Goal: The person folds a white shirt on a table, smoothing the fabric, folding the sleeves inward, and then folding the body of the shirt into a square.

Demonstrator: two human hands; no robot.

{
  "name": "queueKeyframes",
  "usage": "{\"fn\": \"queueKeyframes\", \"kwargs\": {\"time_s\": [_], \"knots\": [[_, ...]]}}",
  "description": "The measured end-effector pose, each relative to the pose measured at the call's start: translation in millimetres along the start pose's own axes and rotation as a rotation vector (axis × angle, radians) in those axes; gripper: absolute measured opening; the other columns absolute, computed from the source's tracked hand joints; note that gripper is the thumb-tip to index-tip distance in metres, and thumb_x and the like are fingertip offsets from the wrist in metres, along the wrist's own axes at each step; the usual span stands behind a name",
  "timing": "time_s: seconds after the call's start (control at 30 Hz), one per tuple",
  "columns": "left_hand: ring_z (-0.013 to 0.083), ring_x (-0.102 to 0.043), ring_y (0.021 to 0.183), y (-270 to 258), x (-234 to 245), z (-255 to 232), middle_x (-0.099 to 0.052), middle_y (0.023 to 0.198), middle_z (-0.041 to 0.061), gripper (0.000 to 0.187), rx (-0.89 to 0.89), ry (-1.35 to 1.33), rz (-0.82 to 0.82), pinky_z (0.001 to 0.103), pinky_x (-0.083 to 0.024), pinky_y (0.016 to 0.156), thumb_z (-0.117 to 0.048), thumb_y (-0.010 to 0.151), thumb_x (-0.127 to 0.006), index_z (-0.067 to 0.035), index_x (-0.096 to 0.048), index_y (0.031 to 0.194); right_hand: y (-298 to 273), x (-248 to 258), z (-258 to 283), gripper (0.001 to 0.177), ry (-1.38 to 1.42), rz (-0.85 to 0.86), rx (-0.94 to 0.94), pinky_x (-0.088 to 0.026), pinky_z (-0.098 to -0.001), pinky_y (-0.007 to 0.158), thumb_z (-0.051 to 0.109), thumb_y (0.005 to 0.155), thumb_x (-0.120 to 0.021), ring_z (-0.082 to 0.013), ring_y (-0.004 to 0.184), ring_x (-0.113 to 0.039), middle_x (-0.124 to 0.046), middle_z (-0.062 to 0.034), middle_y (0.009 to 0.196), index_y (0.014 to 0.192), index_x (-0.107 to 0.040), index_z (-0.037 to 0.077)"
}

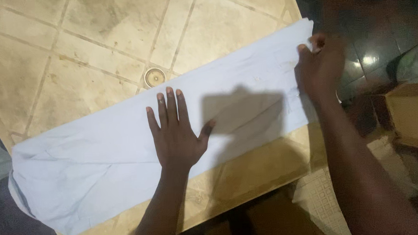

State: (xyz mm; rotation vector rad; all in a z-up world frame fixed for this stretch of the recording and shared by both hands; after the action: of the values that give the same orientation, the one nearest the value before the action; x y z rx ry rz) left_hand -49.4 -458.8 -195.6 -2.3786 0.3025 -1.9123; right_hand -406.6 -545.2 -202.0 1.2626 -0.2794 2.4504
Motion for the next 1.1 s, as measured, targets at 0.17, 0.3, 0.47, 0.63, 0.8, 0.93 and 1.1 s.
{"fn": "queueKeyframes", "kwargs": {"time_s": [0.17,0.3,0.47,0.63,0.8,0.93,1.1], "knots": [[0.0362,-0.012,0.156,2,-1,-1,-0.02,0.167,0.023,0.105,-0.011,0.042,-0.031,0.06,-0.003,0.122,-0.081,0.094,-0.031,0.0,-0.022,0.16,-45,-35,75,0.066,-0.406,0.085,0.653,-0.028,-0.0573,0.116,0.043,0.105,-0.062,-0.0388,0.141,-0.039,-0.045,-0.0258,0.15,0.149,-0.045,-0.003],[0.0363,-0.011,0.155,4,-2,0,-0.02,0.166,0.023,0.105,-0.011,0.029,-0.015,0.06,-0.002,0.122,-0.081,0.093,-0.033,0.001,-0.021,0.159,-47,-61,73,0.093,-0.569,0.366,0.598,-0.003,-0.0563,0.127,0.07,0.097,-0.04,-0.0328,0.159,-0.01,-0.02,-0.0156,0.171,0.164,-0.024,0.008],[0.0356,-0.011,0.156,3,2,-2,-0.021,0.167,0.022,0.104,-0.014,-0.003,-0.02,0.06,-0.002,0.123,-0.08,0.093,-0.035,0.0,-0.023,0.16,-38,-54,65,0.094,-0.621,0.38,0.579,-0.004,-0.0561,0.125,0.077,0.095,-0.032,-0.0377,0.157,-0.008,-0.016,-0.0188,0.17,0.164,-0.023,0.015],[0.0361,-0.012,0.157,1,5,-1,-0.022,0.167,0.023,0.104,-0.029,-0.05,-0.061,0.061,-0.003,0.123,-0.078,0.093,-0.039,0.002,-0.025,0.159,-25,-54,49,0.096,-0.632,0.415,0.553,-0.002,-0.0568,0.124,0.079,0.094,-0.026,-0.0411,0.157,-0.004,-0.01,-0.0233,0.17,0.165,-0.02,0.015],[0.038,-0.016,0.157,0,11,0,-0.027,0.165,0.025,0.102,-0.041,-0.071,-0.116,0.061,-0.004,0.123,-0.077,0.095,-0.041,0.003,-0.028,0.158,-12,-38,56,0.093,-0.555,0.204,0.395,-0.002,-0.0621,0.127,0.069,0.11,-0.032,-0.0473,0.16,-0.005,-0.01,-0.0327,0.171,0.166,-0.018,-0.004],[0.0381,-0.017,0.155,2,18,-1,-0.029,0.164,0.025,0.103,-0.029,-0.101,-0.159,0.061,-0.005,0.123,-0.078,0.093,-0.041,0.003,-0.029,0.156,-73,-80,121,0.099,-0.476,0.287,0.6,-0.008,-0.0607,0.122,0.067,0.092,-0.05,-0.0414,0.154,-0.021,-0.025,-0.0252,0.166,0.159,-0.027,-0.002],[0.0392,-0.019,0.155,1,15,0,-0.029,0.162,0.026,0.103,-0.023,-0.12,-0.134,0.061,-0.006,0.122,-0.077,0.093,-0.042,0.004,-0.03,0.155,-130,-84,159,0.093,-0.326,0.47,0.935,-0.017,-0.0599,0.127,0.067,0.087,-0.06,-0.0359,0.153,-0.035,-0.04,-0.0175,0.16,0.152,-0.04,0.005]]}}
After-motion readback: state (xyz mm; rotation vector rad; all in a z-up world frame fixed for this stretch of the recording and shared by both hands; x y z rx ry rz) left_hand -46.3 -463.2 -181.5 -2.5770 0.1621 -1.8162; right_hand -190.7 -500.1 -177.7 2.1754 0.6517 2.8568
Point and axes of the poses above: each hand's wrist, its own y-axis towards the middle knuckle, its own x-axis out of the back of the hand, z = x × y, the point moved 9 cm from there along y, towards the middle knuckle
